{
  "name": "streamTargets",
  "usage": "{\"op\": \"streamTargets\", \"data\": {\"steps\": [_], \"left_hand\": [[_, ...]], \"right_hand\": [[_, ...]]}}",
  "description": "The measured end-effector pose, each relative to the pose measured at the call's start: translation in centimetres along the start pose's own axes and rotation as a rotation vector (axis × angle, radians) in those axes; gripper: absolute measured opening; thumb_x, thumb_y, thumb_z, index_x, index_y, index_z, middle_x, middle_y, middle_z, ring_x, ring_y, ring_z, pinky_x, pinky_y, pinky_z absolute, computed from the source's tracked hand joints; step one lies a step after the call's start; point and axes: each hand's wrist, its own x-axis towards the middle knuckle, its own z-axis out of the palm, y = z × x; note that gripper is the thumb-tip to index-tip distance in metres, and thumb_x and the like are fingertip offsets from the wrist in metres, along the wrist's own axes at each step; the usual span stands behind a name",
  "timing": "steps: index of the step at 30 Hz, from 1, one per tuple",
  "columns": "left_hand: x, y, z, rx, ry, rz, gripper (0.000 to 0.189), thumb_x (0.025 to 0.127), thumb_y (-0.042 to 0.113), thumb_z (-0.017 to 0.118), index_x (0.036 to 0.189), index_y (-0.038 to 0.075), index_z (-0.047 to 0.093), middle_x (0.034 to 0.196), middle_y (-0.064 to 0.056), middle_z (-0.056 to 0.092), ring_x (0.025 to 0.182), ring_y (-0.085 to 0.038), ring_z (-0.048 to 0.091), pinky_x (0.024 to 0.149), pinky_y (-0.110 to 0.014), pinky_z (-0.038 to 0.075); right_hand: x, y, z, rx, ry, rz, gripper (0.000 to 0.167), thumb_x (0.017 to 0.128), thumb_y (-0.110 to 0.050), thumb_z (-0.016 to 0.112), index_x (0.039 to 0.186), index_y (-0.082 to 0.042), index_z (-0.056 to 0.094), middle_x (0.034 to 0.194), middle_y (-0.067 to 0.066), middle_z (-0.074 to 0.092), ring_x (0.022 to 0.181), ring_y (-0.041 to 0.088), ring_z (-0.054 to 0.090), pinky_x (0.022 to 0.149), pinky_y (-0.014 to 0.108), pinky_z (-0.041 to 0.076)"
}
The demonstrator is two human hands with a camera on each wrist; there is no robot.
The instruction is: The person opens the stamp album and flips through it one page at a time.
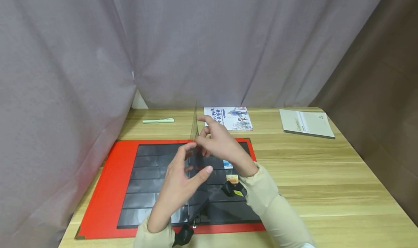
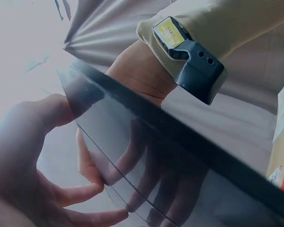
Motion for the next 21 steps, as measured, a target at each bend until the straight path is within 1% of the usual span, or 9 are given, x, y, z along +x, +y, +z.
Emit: {"op": "streamTargets", "data": {"steps": [4, 8, 12, 15, 19, 21], "left_hand": [[-0.1, -0.2, -0.3, -0.042, -0.005, -0.008, 0.061, 0.092, 0.024, 0.075, 0.143, 0.011, 0.045, 0.146, -0.01, 0.05, 0.132, -0.037, 0.05, 0.094, -0.054, 0.052], [-0.3, -0.4, -0.7, -0.044, 0.014, 0.004, 0.058, 0.092, 0.021, 0.075, 0.142, 0.012, 0.047, 0.146, -0.01, 0.049, 0.131, -0.038, 0.051, 0.095, -0.054, 0.052], [-0.6, -0.6, -1.2, -0.031, 0.046, 0.032, 0.054, 0.092, 0.019, 0.075, 0.14, 0.012, 0.051, 0.144, -0.01, 0.052, 0.13, -0.039, 0.052, 0.095, -0.054, 0.051], [-0.8, -0.8, -1.6, -0.026, 0.074, 0.07, 0.052, 0.091, 0.014, 0.075, 0.138, 0.012, 0.053, 0.141, -0.007, 0.055, 0.127, -0.035, 0.055, 0.093, -0.052, 0.053], [-1.1, -1.0, -2.2, -0.029, 0.119, 0.111, 0.05, 0.089, 0.007, 0.075, 0.135, 0.01, 0.057, 0.137, -0.005, 0.059, 0.122, -0.03, 0.059, 0.09, -0.048, 0.055], [-1.1, -1.1, -2.4, -0.036, 0.136, 0.119, 0.049, 0.089, 0.004, 0.075, 0.134, 0.01, 0.058, 0.136, -0.004, 0.06, 0.121, -0.03, 0.06, 0.089, -0.046, 0.055]], "right_hand": [[0.1, 0.3, 0.0, -0.005, -0.052, -0.038, 0.067, 0.095, -0.008, 0.059, 0.154, -0.001, 0.029, 0.084, 0.012, 0.066, 0.059, 0.024, 0.066, 0.061, 0.041, 0.058], [0.2, 0.7, -0.2, 0.01, -0.083, -0.051, 0.068, 0.098, -0.014, 0.062, 0.155, -0.001, 0.026, 0.085, 0.012, 0.067, 0.061, 0.024, 0.066, 0.064, 0.041, 0.057], [0.1, 1.3, -0.7, 0.004, -0.062, -0.054, 0.067, 0.099, -0.019, 0.064, 0.155, -0.003, 0.029, 0.085, 0.01, 0.067, 0.063, 0.028, 0.066, 0.065, 0.046, 0.057], [-0.1, 2.1, -1.2, 0.002, -0.039, -0.056, 0.063, 0.1, -0.021, 0.064, 0.153, -0.005, 0.035, 0.086, 0.011, 0.066, 0.065, 0.033, 0.066, 0.064, 0.046, 0.057], [-0.4, 3.1, -1.9, -0.005, -0.016, -0.061, 0.054, 0.099, -0.018, 0.064, 0.147, -0.002, 0.044, 0.085, 0.013, 0.065, 0.066, 0.037, 0.066, 0.063, 0.044, 0.057], [-0.5, 3.7, -2.2, -0.021, -0.007, -0.063, 0.05, 0.099, -0.016, 0.064, 0.143, 0.0, 0.048, 0.084, 0.012, 0.065, 0.065, 0.035, 0.066, 0.062, 0.044, 0.058]]}}
